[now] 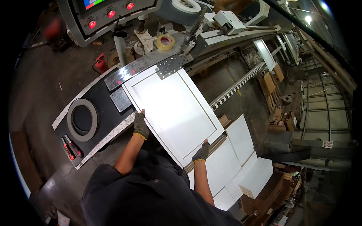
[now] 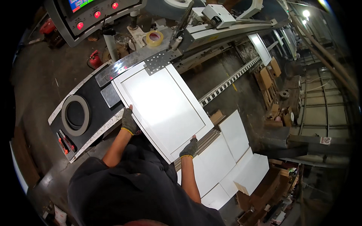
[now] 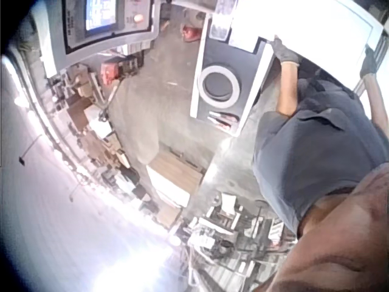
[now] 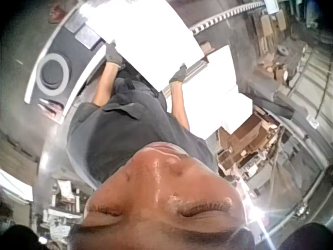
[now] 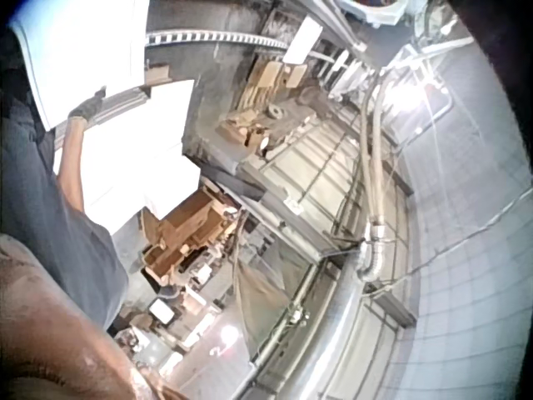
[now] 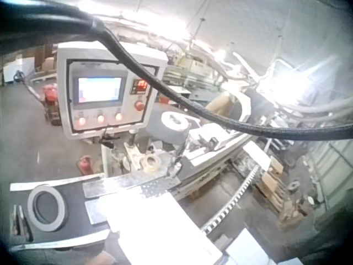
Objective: The person repeatedly picks up white rectangular panels from a stack, places them onto a machine's conveyor belt, and then removes them after processing. The person stacks the processed panels on a wooden pallet.
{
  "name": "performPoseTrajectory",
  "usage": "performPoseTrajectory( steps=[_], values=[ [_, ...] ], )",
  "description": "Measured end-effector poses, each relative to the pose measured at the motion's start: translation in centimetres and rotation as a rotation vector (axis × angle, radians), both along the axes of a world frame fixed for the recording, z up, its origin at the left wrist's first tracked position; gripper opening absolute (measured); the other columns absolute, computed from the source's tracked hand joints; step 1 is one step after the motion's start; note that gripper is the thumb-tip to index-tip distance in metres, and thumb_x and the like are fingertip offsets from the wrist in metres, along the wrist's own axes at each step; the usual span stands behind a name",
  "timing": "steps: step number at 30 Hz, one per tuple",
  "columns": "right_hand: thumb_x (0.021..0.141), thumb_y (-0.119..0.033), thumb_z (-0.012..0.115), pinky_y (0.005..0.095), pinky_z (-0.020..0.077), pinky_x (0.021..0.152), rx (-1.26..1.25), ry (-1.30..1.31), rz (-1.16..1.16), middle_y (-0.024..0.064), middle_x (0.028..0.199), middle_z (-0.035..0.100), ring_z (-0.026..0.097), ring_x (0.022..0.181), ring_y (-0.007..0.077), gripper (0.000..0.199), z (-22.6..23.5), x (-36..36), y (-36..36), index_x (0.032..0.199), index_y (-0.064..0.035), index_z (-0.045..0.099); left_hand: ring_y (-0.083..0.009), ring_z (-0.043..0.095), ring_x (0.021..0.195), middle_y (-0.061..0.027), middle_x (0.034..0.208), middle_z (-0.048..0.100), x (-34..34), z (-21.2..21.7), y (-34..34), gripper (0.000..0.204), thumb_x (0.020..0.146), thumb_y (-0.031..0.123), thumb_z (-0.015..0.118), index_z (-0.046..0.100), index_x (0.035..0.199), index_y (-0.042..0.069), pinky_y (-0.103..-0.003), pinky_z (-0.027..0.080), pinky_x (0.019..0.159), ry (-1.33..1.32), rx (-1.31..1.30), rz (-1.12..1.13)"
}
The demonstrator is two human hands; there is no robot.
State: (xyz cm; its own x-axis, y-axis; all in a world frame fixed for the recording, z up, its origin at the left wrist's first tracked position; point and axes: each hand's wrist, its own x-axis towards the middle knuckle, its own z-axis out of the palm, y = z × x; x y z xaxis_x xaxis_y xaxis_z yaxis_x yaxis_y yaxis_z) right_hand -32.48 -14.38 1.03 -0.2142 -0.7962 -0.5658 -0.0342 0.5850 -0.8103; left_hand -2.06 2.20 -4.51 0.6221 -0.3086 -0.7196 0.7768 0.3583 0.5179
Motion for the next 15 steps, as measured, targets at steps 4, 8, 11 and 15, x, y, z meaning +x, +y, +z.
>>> performPoseTrajectory(
  steps=[4, 8, 11, 15],
  values=[
    [0.09, -0.053, 0.055, 0.0396, 0.0477, 0.089, 0.089, -0.072, 0.073, 0.0094, 0.105, 0.062, 0.058, 0.097, 0.0231, 0.046, 1.5, 1.1, -0.5, 0.099, -0.0079, 0.059, -0.0285, 0.059, 0.102, -0.0093, 0.114, 0.06, -0.4, 0.4, -0.6, 0.041, 0.093, 0.032, 0.061, 0.051, 0.125, 0.009, -0.048, 0.052, 0.084, -0.134, 0.014, 0.02],
    [0.092, -0.053, 0.054, 0.0391, 0.0488, 0.087, 0.024, -0.039, 0.04, 0.0088, 0.104, 0.062, 0.059, 0.095, 0.0225, 0.045, 1.1, 1.2, -0.2, 0.094, -0.009, 0.058, -0.0204, 0.05, 0.111, -0.0074, 0.126, 0.054, -0.4, 3.7, -0.9, 0.052, 0.096, 0.032, 0.059, 0.043, 0.137, 0.004, -0.038, 0.043, 0.096, -0.173, 0.118, -0.044],
    [0.093, -0.054, 0.054, 0.0406, 0.0462, 0.093, 0.053, 0.01, 0.06, 0.0084, 0.11, 0.061, 0.057, 0.103, 0.0236, 0.046, 1.0, 0.6, -0.1, 0.103, -0.0095, 0.059, -0.0171, 0.05, 0.106, -0.0059, 0.121, 0.057, 0.1, 6.1, -1.0, 0.05, 0.097, 0.032, 0.057, 0.045, 0.136, 0.002, -0.035, 0.042, 0.095, -0.176, 0.223, -0.118],
    [0.092, -0.054, 0.055, 0.0424, 0.0404, 0.104, 0.077, -0.008, 0.025, 0.0086, 0.125, 0.058, 0.053, 0.118, 0.0255, 0.053, 1.8, 1.2, -1.4, 0.121, -0.0096, 0.057, -0.0169, 0.055, 0.097, -0.005, 0.108, 0.061, 0.4, 6.0, -3.3, 0.039, 0.097, 0.029, 0.058, 0.051, 0.126, 0.003, -0.034, 0.047, 0.086, -0.066, 0.193, -0.071]
  ],
)
